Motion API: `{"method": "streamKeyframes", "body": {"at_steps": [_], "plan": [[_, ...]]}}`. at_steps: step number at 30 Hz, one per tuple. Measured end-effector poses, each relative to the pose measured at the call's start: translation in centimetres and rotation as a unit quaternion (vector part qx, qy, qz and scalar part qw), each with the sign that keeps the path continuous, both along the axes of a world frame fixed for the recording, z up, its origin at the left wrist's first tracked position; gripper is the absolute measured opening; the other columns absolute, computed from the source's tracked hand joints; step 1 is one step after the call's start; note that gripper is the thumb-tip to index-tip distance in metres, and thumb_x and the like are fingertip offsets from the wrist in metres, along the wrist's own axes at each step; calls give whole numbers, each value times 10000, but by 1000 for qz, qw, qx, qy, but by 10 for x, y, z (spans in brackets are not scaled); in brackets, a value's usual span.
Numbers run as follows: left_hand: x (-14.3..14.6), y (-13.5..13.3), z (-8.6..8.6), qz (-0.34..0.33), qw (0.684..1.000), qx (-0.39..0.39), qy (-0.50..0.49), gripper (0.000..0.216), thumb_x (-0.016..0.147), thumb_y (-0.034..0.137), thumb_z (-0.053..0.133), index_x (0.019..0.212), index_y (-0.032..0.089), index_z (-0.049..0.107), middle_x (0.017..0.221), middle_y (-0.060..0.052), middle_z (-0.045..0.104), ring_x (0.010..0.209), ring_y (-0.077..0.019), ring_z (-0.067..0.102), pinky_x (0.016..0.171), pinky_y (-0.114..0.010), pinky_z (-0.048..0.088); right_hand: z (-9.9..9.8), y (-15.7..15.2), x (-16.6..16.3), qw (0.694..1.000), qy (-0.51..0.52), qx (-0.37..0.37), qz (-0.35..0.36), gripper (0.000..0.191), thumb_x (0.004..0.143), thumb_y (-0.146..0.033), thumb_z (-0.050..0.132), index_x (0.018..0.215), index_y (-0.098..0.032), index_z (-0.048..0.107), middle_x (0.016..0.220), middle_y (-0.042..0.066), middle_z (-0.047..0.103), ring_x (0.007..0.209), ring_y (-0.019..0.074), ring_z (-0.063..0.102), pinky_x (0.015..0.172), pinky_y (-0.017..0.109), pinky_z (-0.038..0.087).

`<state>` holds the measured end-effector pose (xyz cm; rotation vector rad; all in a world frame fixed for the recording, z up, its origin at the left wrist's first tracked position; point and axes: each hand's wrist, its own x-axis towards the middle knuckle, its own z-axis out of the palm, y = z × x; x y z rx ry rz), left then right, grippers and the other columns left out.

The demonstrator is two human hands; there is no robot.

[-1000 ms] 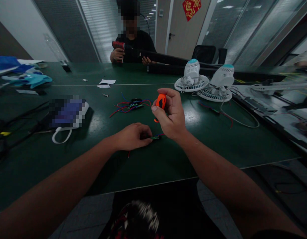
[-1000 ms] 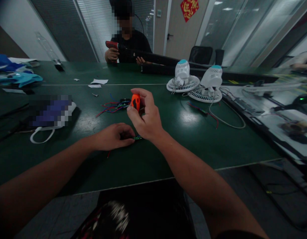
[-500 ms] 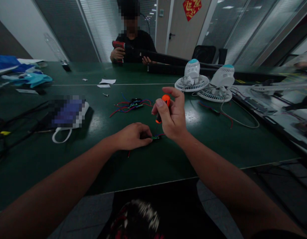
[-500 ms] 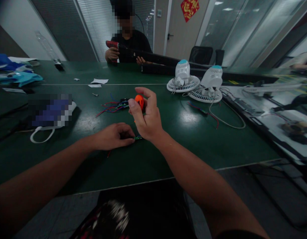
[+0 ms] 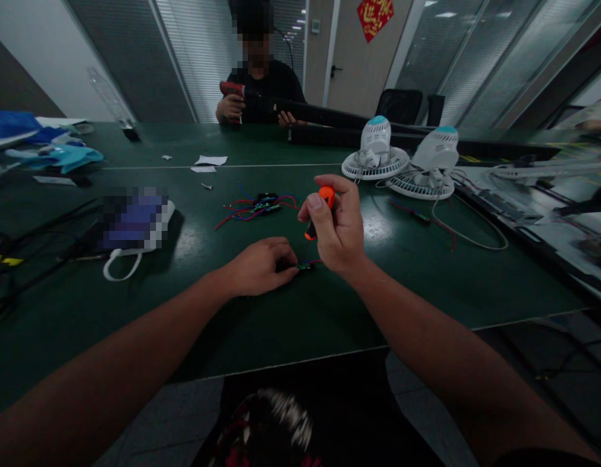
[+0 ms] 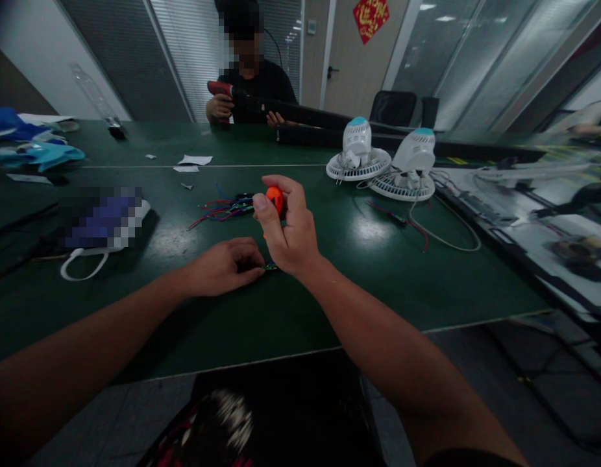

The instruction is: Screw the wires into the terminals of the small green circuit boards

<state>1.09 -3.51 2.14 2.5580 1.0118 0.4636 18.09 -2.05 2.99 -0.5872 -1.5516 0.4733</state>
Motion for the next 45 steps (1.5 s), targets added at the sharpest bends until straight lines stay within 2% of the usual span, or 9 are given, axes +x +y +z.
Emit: {"method": "streamKeyframes", "body": {"at_steps": [9, 11, 15, 23, 29, 34, 39, 42, 45], "plan": [[-9, 11, -9, 54, 997, 60, -4, 167, 911, 278, 461, 951, 165, 577, 971, -97, 599, 935, -244, 571, 880, -430, 478, -3, 7, 0, 999, 3, 18, -27, 310, 945, -414, 529, 1222, -312, 435, 910, -22, 591, 739, 111, 597, 711, 318, 549], [-10, 13, -9, 89, 995, 43, -6, 178, 911, 286, 454, 979, 167, 568, 988, -101, 617, 959, -255, 578, 893, -438, 473, -3, 8, 0, 1000, 16, 15, -22, 311, 944, -407, 532, 1219, -309, 427, 949, -15, 604, 750, 110, 603, 722, 319, 555], [-10, 16, -5, 163, 987, -13, 11, 205, 911, 309, 448, 1023, 177, 558, 965, -89, 642, 892, -245, 604, 823, -409, 489, -4, 9, -2, 999, 44, 2, -10, 321, 934, -411, 549, 1207, -300, 420, 994, -2, 628, 777, 111, 616, 781, 334, 566], [-19, 24, 1, 192, 979, -57, 30, 246, 922, 336, 448, 1048, 172, 581, 994, -77, 650, 884, -219, 609, 822, -367, 487, -6, 12, -5, 995, 91, -36, 25, 308, 922, -422, 569, 1150, -286, 412, 997, 6, 652, 827, 113, 642, 779, 313, 572], [-25, 39, -6, 210, 977, 12, 43, 276, 923, 337, 434, 1015, 148, 613, 1024, -104, 606, 996, -242, 562, 914, -400, 448, -11, 14, -15, 990, 137, -23, 37, 268, 933, -373, 560, 1120, -268, 398, 1085, 30, 660, 967, 122, 668, 800, 297, 563], [-30, 56, -15, 247, 967, 40, 50, 262, 925, 338, 419, 976, 161, 606, 1012, -99, 610, 995, -242, 556, 925, -398, 430, -6, 11, -17, 987, 161, -3, 23, 251, 942, -354, 546, 1112, -279, 377, 1059, 7, 656, 853, 98, 681, 782, 290, 569], [-36, 72, -10, 245, 969, -11, 41, 257, 934, 358, 411, 1016, 173, 569, 957, -79, 637, 869, -213, 599, 802, -335, 456, -3, 12, -10, 982, 188, -9, 4, 283, 915, -386, 586, 1090, -273, 396, 980, 1, 665, 861, 112, 682, 763, 287, 576], [-36, 83, -2, 257, 963, -44, 75, 302, 959, 389, 369, 1044, 175, 563, 870, -64, 654, 771, -201, 615, 713, -312, 454, -3, 16, -7, 980, 196, -30, -1, 309, 905, -428, 591, 1085, -282, 386, 970, -3, 661, 909, 124, 687, 750, 282, 582], [-30, 94, 5, 276, 951, -37, 131, 428, 988, 411, 263, 957, 172, 617, 815, -77, 672, 755, -206, 637, 691, -305, 458, -5, 19, -6, 982, 187, -34, -5, 312, 907, -430, 588, 1093, -278, 389, 946, -5, 659, 860, 116, 687, 724, 275, 579]]}}
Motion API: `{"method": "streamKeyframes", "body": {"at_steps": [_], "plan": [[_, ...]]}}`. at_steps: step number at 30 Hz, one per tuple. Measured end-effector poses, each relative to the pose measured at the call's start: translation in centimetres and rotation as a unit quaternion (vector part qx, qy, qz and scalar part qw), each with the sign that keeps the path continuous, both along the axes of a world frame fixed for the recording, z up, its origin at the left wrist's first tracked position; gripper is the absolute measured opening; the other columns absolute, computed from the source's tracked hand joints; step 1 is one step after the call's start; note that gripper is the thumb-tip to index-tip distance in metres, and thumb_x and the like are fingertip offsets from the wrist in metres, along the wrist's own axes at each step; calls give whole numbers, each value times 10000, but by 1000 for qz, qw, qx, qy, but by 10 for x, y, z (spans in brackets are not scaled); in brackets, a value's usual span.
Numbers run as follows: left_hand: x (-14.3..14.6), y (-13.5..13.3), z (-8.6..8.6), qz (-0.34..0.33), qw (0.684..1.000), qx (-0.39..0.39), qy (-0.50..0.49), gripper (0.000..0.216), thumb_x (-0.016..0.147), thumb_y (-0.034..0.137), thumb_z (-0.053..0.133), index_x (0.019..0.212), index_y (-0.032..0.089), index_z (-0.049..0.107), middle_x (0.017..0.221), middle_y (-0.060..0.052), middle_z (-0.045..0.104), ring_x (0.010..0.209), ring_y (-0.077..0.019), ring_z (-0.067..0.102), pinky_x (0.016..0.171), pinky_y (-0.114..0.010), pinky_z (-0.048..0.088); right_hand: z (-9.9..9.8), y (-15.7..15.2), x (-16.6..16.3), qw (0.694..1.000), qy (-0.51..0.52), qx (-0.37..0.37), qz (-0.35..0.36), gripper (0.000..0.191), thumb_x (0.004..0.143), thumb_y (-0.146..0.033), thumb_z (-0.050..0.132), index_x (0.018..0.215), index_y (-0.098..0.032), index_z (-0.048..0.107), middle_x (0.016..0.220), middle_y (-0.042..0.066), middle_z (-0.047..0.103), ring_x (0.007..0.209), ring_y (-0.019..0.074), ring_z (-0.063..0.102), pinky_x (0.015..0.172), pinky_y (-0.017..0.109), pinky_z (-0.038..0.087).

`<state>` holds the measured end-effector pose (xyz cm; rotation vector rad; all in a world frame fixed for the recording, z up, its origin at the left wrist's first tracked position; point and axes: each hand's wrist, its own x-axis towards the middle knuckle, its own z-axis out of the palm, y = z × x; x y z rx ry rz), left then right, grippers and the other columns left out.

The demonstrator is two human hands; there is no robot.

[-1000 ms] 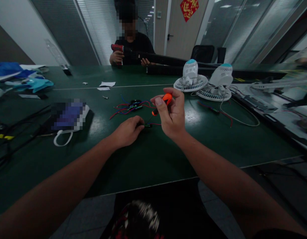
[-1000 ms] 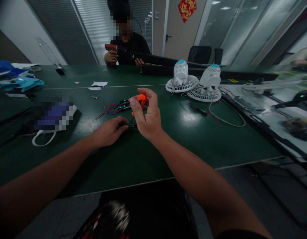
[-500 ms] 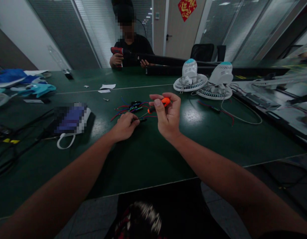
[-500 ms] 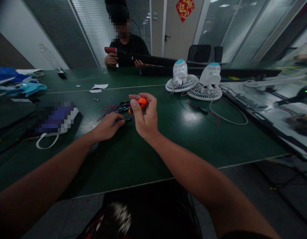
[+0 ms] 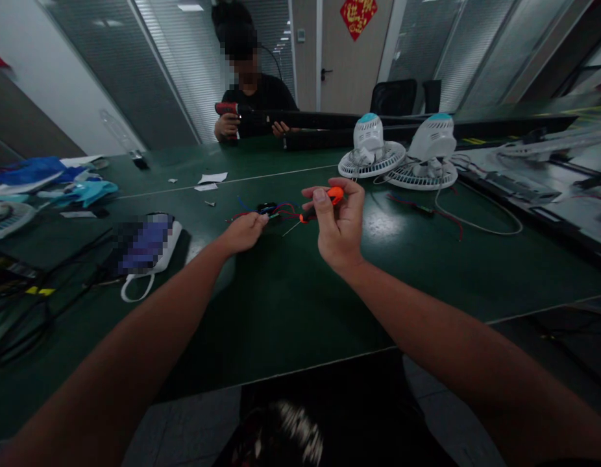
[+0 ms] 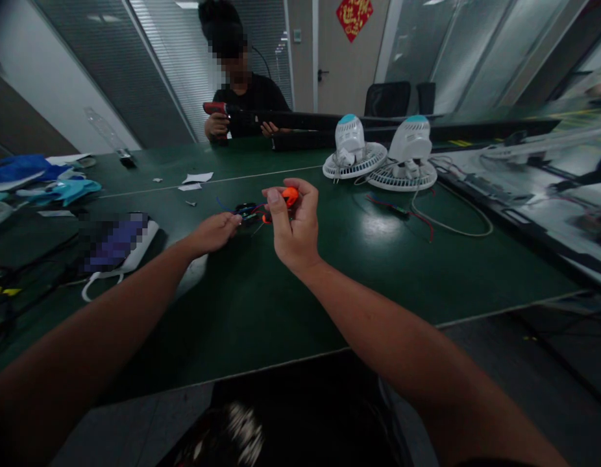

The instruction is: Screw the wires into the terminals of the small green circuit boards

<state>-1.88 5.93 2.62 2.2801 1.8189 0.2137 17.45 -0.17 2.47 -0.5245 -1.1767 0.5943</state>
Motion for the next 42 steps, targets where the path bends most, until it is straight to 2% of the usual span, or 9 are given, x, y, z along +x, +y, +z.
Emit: {"method": "streamKeyframes", "body": {"at_steps": [3, 9, 12, 15, 23, 27, 31, 38, 42], "plan": [[8, 9, 3, 15, 999, 0, 46, 491, 984, 401, 245, 890, 156, 660, 845, -126, 695, 840, -253, 664, 757, -339, 471, -2, 1, 1, 1000, -19, 1, -9, 280, 926, -403, 567, 1102, -272, 393, 926, -16, 664, 733, 87, 663, 704, 271, 574], [16, 9, 3, 65, 988, 37, 133, 548, 933, 527, 315, 1048, 128, 672, 1050, -243, 678, 981, -423, 640, 800, -521, 465, -3, 0, 1, 999, -24, -22, 12, 280, 922, -393, 576, 1102, -259, 409, 920, -21, 670, 722, 79, 662, 673, 248, 574], [15, 2, 1, 77, 983, 106, 130, 512, 935, 508, 337, 1045, 131, 666, 1056, -227, 668, 999, -404, 624, 822, -518, 460, -3, 1, 1, 999, -15, -34, 23, 290, 910, -402, 593, 1089, -248, 424, 891, -26, 677, 704, 73, 661, 655, 234, 569], [11, -6, -3, 31, 977, 192, 86, 442, 940, 458, 376, 1094, 151, 653, 1157, -200, 622, 1105, -374, 558, 904, -516, 424, -3, 1, 2, 999, -16, -44, 26, 309, 897, -421, 604, 1082, -250, 425, 876, -30, 674, 701, 71, 664, 633, 223, 564], [4, -5, -12, -18, 986, 141, 82, 442, 915, 485, 460, 1237, 227, 622, 1273, -131, 588, 1165, -348, 491, 954, -483, 364, -6, 3, 4, 997, -44, -55, 18, 309, 905, -427, 590, 1088, -256, 410, 865, -34, 671, 669, 68, 657, 581, 206, 551], [10, -2, -12, -30, 982, 160, 99, 368, 947, 380, 424, 1169, 201, 656, 1203, -144, 602, 1146, -349, 489, 961, -479, 341, -8, 3, 4, 996, -52, -63, 19, 307, 904, -430, 593, 1087, -258, 415, 850, -39, 673, 652, 70, 656, 587, 211, 549], [14, -2, -12, -30, 981, 190, 37, 350, 954, 341, 412, 1177, 182, 630, 1228, -145, 586, 1154, -332, 480, 969, -474, 339, -10, 5, 3, 997, -41, -68, 17, 319, 892, -426, 610, 1084, -251, 426, 851, -34, 678, 646, 70, 650, 597, 214, 546], [8, 3, -15, 38, 980, 192, -44, 349, 952, 335, 411, 1164, 169, 633, 1218, -152, 603, 1154, -333, 507, 978, -516, 375, -13, 11, 4, 998, -20, -64, 4, 362, 851, -394, 665, 1059, -262, 400, 958, -6, 685, 794, 100, 685, 723, 268, 579], [-1, 14, -22, 40, 988, 138, -65, 334, 934, 346, 434, 1083, 163, 670, 1217, -153, 599, 1144, -321, 512, 986, -523, 401, -19, 19, 5, 998, -13, -53, 7, 371, 813, -327, 706, 1018, -265, 403, 1061, 10, 682, 937, 122, 692, 872, 326, 569]]}}
